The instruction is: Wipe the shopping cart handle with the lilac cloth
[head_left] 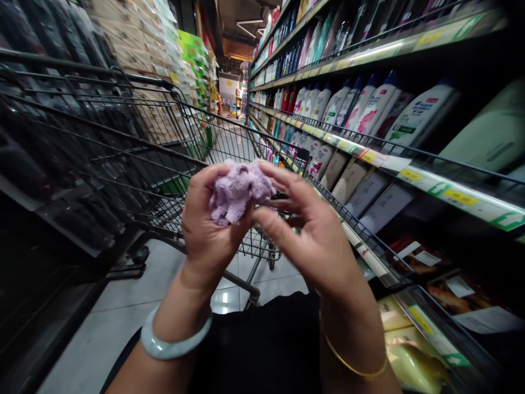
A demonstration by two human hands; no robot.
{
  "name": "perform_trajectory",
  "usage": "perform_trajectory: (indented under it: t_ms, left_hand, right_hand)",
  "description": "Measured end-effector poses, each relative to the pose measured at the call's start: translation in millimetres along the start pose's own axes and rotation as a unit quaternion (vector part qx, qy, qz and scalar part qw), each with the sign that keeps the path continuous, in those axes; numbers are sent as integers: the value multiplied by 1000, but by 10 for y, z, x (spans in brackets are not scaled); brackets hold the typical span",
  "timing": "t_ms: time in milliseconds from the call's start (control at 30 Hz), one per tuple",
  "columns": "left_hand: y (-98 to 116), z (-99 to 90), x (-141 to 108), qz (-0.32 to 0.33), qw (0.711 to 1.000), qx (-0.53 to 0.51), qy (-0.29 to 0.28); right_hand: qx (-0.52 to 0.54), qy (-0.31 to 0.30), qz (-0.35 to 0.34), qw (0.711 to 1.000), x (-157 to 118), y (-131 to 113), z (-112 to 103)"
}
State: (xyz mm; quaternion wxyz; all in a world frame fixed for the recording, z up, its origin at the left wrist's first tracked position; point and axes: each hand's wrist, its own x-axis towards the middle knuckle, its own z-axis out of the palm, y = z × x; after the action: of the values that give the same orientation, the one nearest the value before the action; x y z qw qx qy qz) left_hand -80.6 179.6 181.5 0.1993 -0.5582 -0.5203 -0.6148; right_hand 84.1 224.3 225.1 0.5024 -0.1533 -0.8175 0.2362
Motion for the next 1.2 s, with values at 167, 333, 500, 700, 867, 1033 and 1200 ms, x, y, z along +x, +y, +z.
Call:
perform_trajectory:
  t_ms: [167,333,500,700,867,1033,1200]
  left_hand:
    - [-90,106,27,-38,996,-11,85]
    - [25,450,-156,41,999,13,-13]
    - [-1,509,-214,23,999,-34,9]
    - [-286,315,-38,-63,989,57,122]
    - [47,581,-237,-10,1000,-3,-3]
    - [53,571,-252,48,998,33,-26]
    - [-219,383,-69,-46,993,48,96]
  right_hand:
    - [-77,187,-13,979,214,602,209]
    - [-129,193,1,973,207,910,403]
    - [-65,189,-24,980,173,934,368]
    - [-17,200,-19,979,194,947,368]
    - [40,223,-14,974,165,1045,364]
    - [108,237,-26,965,116,1117,343]
    - [63,235,-50,969,119,1113,366]
